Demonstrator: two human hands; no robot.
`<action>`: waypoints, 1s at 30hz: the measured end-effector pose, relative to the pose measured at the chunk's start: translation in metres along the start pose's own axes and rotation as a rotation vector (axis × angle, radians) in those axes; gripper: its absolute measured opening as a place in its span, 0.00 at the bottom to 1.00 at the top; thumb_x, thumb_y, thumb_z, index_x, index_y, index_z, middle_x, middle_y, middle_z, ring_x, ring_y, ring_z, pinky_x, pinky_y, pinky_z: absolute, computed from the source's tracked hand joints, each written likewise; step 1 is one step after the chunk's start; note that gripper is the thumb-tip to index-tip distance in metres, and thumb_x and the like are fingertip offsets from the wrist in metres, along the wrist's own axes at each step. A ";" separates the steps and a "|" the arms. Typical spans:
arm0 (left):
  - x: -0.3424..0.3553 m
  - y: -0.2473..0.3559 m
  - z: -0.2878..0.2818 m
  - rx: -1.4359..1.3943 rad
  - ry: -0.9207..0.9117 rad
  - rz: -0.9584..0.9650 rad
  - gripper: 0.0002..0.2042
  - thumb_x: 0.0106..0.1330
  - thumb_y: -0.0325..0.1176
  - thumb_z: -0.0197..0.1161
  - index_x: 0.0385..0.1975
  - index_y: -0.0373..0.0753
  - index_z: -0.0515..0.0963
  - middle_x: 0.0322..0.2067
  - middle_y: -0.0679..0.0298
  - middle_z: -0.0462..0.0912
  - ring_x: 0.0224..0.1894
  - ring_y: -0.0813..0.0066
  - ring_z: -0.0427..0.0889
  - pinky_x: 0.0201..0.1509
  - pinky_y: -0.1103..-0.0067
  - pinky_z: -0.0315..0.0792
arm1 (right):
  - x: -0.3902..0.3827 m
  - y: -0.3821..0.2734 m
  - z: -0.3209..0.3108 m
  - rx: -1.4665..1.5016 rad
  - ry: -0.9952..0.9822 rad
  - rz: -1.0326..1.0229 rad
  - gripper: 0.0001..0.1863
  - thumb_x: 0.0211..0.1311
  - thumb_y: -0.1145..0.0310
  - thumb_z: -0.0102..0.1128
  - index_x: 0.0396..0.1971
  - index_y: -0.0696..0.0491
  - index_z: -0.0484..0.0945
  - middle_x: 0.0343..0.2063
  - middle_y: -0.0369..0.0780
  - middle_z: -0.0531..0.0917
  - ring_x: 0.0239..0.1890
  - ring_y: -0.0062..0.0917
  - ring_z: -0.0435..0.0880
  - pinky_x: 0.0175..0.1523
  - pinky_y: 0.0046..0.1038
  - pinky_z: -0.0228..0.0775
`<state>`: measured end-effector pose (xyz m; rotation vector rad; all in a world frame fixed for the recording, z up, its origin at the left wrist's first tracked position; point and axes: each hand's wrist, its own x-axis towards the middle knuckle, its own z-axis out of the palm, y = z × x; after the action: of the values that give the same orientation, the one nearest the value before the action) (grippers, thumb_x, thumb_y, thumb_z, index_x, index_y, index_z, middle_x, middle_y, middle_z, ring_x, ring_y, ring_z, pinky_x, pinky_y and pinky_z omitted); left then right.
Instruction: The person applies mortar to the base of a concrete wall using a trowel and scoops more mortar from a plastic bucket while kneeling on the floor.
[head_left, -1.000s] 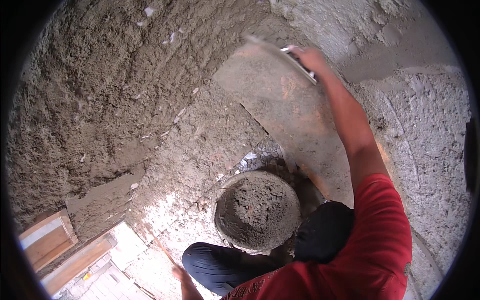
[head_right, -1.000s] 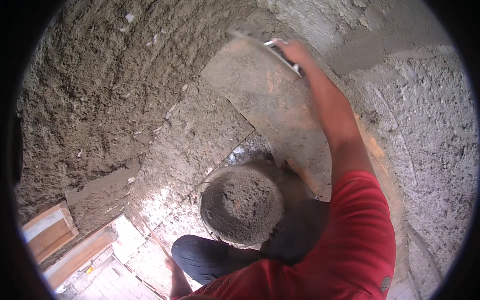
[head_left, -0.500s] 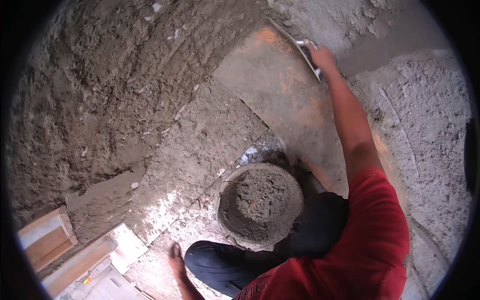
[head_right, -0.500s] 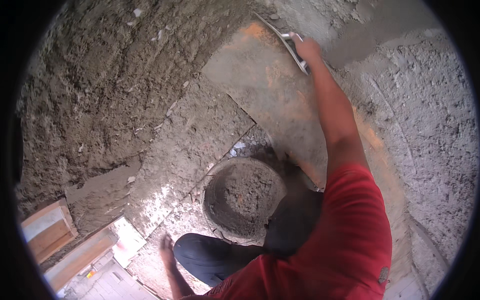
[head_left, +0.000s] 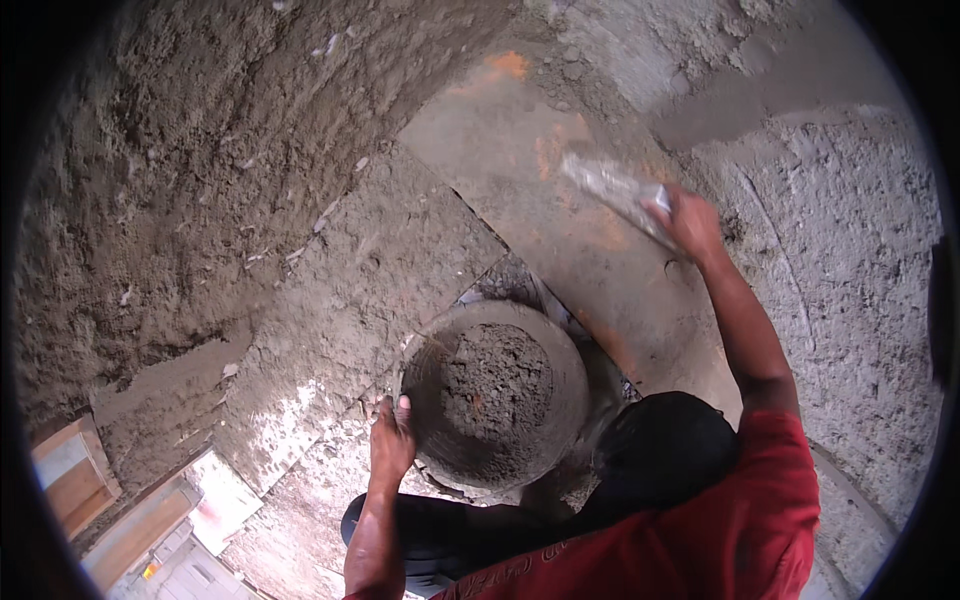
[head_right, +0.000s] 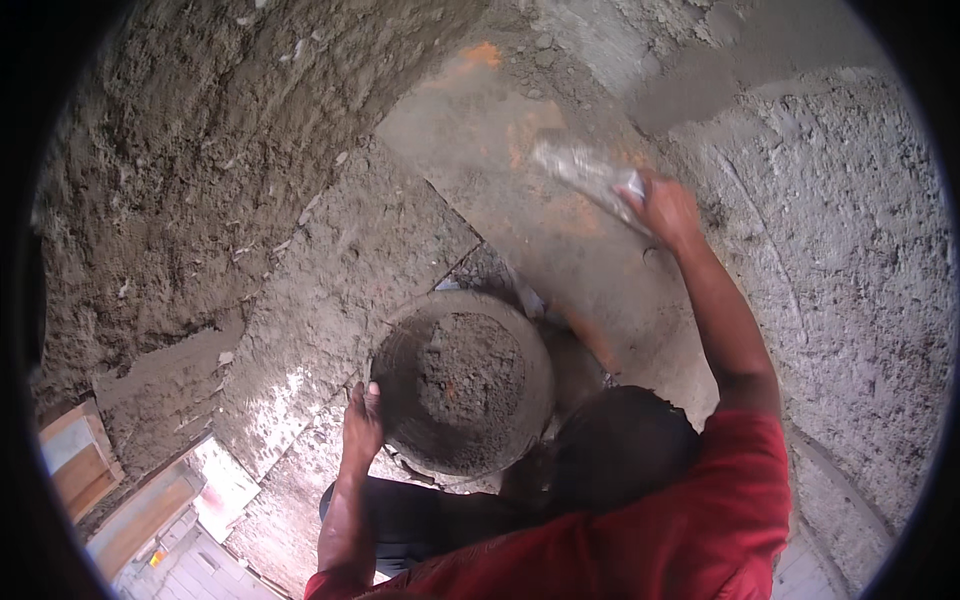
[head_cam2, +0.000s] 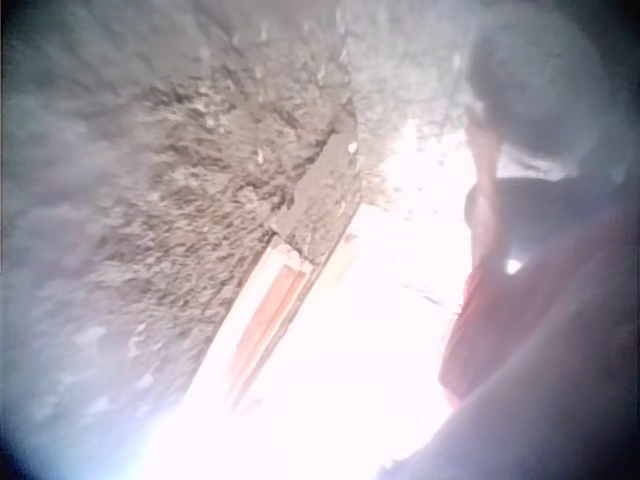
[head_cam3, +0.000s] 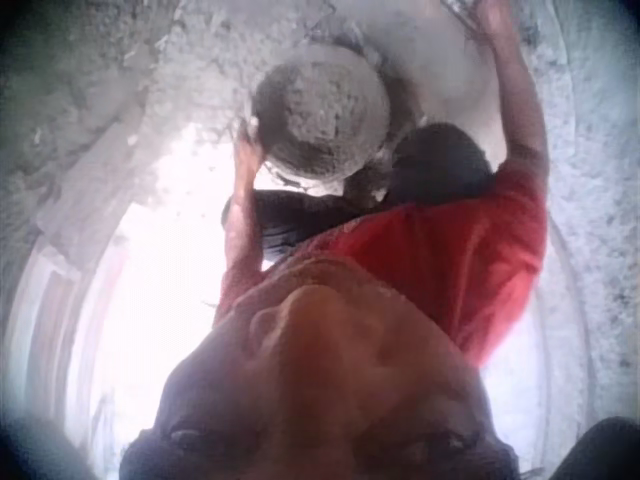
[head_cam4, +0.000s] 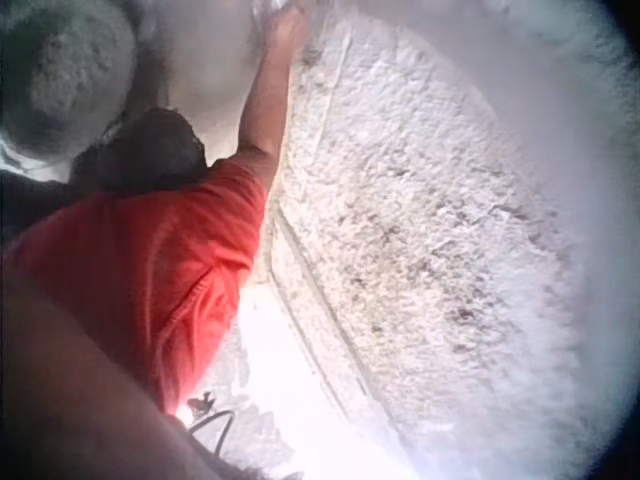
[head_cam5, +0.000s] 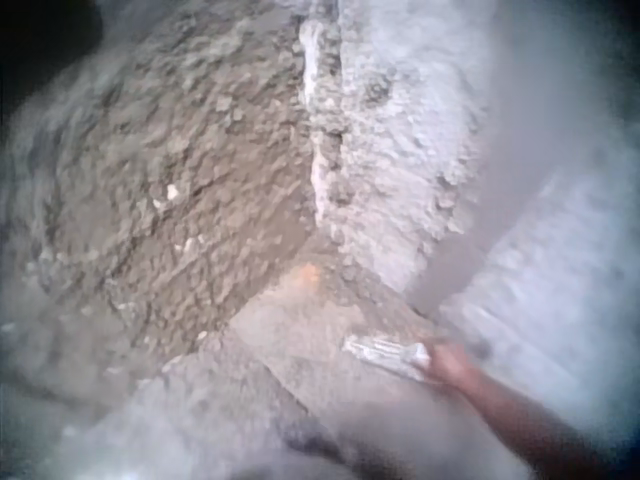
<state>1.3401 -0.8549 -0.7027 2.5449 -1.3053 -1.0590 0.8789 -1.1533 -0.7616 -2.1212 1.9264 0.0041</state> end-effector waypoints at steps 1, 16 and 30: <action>0.004 0.001 -0.002 -0.074 0.005 -0.042 0.35 0.73 0.54 0.47 0.56 0.19 0.66 0.51 0.30 0.73 0.58 0.38 0.72 0.62 0.63 0.65 | 0.027 -0.007 0.008 -0.031 0.062 0.028 0.30 0.62 0.37 0.51 0.45 0.50 0.79 0.35 0.48 0.85 0.39 0.43 0.85 0.44 0.42 0.76; 0.041 0.068 -0.011 -0.880 -0.026 -0.316 0.30 0.69 0.48 0.57 0.58 0.25 0.70 0.54 0.50 0.77 0.55 0.63 0.75 0.58 0.74 0.68 | 0.182 -0.106 0.029 0.170 0.438 0.195 0.29 0.59 0.38 0.55 0.40 0.52 0.77 0.34 0.49 0.85 0.41 0.43 0.84 0.43 0.43 0.74; 0.052 0.053 -0.004 -0.885 -0.073 -0.264 0.28 0.70 0.47 0.56 0.57 0.26 0.71 0.51 0.53 0.79 0.52 0.67 0.77 0.56 0.76 0.68 | -0.083 -0.124 -0.056 -0.020 0.173 -0.775 0.22 0.57 0.45 0.59 0.36 0.50 0.78 0.30 0.41 0.83 0.35 0.36 0.84 0.37 0.37 0.76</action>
<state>1.3274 -0.9277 -0.7081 2.0020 -0.3385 -1.3761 0.9803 -1.0744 -0.6672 -2.8050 1.0536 -0.3198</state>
